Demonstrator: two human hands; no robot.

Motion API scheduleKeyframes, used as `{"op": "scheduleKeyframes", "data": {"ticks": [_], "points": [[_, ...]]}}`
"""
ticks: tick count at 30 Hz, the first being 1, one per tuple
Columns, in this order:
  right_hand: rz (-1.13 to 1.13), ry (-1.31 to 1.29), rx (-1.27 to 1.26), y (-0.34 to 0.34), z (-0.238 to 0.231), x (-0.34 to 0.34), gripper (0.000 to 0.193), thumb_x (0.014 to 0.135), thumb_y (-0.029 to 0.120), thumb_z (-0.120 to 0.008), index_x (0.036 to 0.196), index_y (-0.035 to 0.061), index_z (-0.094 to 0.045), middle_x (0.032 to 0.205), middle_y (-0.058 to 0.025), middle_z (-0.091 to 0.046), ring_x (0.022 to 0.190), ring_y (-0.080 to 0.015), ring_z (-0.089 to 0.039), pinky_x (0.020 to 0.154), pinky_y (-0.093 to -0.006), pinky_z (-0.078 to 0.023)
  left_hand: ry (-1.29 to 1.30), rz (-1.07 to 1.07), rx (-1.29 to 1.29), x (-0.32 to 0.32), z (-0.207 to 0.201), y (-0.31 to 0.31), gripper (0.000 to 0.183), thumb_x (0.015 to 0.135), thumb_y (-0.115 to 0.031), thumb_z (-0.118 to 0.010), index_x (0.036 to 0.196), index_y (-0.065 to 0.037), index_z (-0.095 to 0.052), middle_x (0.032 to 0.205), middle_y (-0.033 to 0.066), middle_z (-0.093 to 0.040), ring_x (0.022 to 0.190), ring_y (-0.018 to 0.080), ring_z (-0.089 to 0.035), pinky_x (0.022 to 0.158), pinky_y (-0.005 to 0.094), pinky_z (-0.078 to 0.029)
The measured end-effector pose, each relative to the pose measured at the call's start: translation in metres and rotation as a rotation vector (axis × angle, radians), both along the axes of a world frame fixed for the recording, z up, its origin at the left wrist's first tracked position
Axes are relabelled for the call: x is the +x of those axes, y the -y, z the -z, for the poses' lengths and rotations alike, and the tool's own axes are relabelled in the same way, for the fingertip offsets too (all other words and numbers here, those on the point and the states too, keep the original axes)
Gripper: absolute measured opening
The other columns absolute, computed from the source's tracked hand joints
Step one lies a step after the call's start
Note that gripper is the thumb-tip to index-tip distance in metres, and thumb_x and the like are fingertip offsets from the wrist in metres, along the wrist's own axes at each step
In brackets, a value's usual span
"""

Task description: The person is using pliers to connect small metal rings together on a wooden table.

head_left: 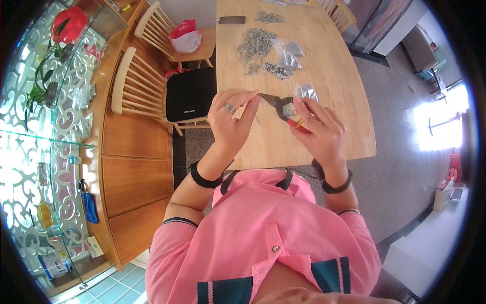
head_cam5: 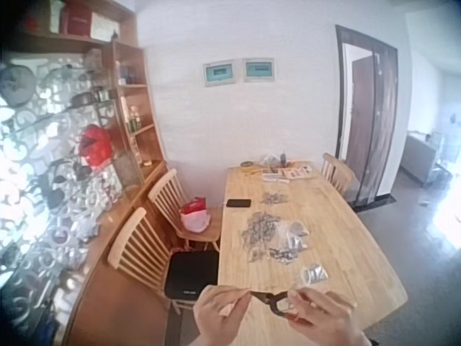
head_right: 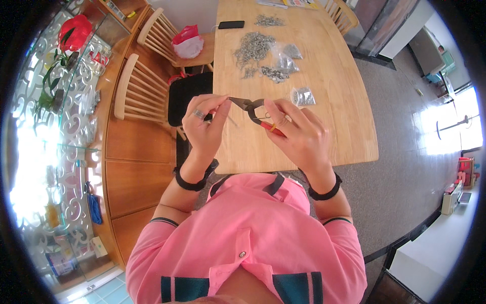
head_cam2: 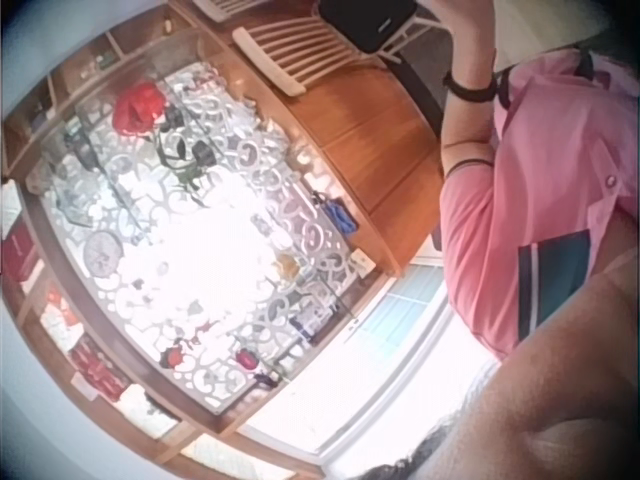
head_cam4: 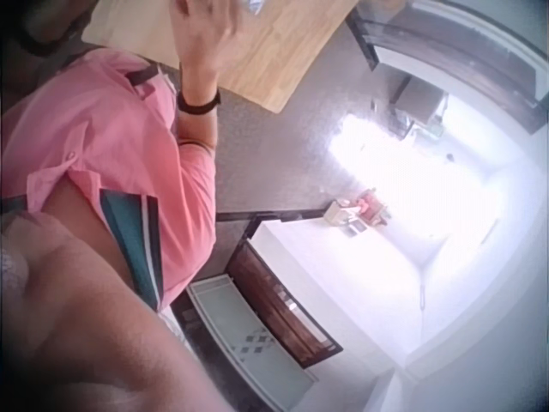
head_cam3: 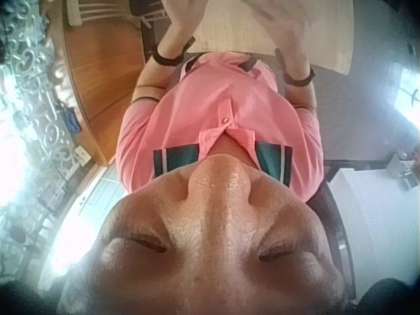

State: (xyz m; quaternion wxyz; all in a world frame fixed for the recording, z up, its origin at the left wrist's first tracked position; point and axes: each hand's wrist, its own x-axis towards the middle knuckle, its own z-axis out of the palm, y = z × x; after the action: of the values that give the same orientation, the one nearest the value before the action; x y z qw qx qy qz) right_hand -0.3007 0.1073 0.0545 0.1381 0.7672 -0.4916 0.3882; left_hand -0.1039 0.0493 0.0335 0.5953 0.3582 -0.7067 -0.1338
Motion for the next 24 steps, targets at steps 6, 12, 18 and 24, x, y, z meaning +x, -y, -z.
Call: {"op": "scheduleKeyframes", "data": {"ticks": [6,12,18,24], "points": [[0.025,0.097,0.034,0.000,0.008,0.010,0.059,0.059,0.008,-0.079,0.116,0.0147,-0.066,0.099,-0.0004,-0.065,0.067,-0.0191,-0.061,0.060,-0.0288,-0.050,-0.027,-0.047,-0.039,-0.003,0.004,0.004,0.014,0.078,-0.001,-0.073,0.092,-0.004,-0.072,0.085,0.0072,-0.068,0.069,0.0139,-0.055,0.059,0.0230,-0.043],[-0.010,0.121,0.033,0.005,0.014,0.006,0.060,0.057,0.005,-0.079,0.115,0.0146,-0.066,0.098,-0.0023,-0.066,0.069,-0.0194,-0.062,0.060,-0.0291,-0.051,-0.009,0.019,0.034,0.000,0.006,0.009,0.013,0.082,0.000,-0.070,0.095,-0.003,-0.071,0.087,0.0073,-0.068,0.072,0.0144,-0.056,0.062,0.0226,-0.044],[0.017,0.062,0.017,0.013,0.015,-0.011,0.058,0.058,0.006,-0.079,0.114,0.0149,-0.067,0.098,-0.0006,-0.065,0.068,-0.0188,-0.061,0.060,-0.0290,-0.050,-0.018,0.168,0.286,0.010,0.003,0.010,0.019,0.089,0.002,-0.059,0.107,0.000,-0.065,0.094,0.0069,-0.068,0.079,0.0104,-0.060,0.069,0.0198,-0.045],[0.025,-0.221,-0.076,0.021,0.009,-0.015,0.047,0.064,0.014,-0.078,0.110,0.0169,-0.069,0.097,0.0044,-0.063,0.057,-0.0108,-0.050,0.054,-0.0248,-0.045,-0.284,0.309,0.739,0.009,-0.014,0.002,0.016,0.090,-0.003,-0.062,0.105,0.002,-0.064,0.093,0.0107,-0.071,0.071,0.0086,-0.061,0.063,0.0194,-0.047]]}}
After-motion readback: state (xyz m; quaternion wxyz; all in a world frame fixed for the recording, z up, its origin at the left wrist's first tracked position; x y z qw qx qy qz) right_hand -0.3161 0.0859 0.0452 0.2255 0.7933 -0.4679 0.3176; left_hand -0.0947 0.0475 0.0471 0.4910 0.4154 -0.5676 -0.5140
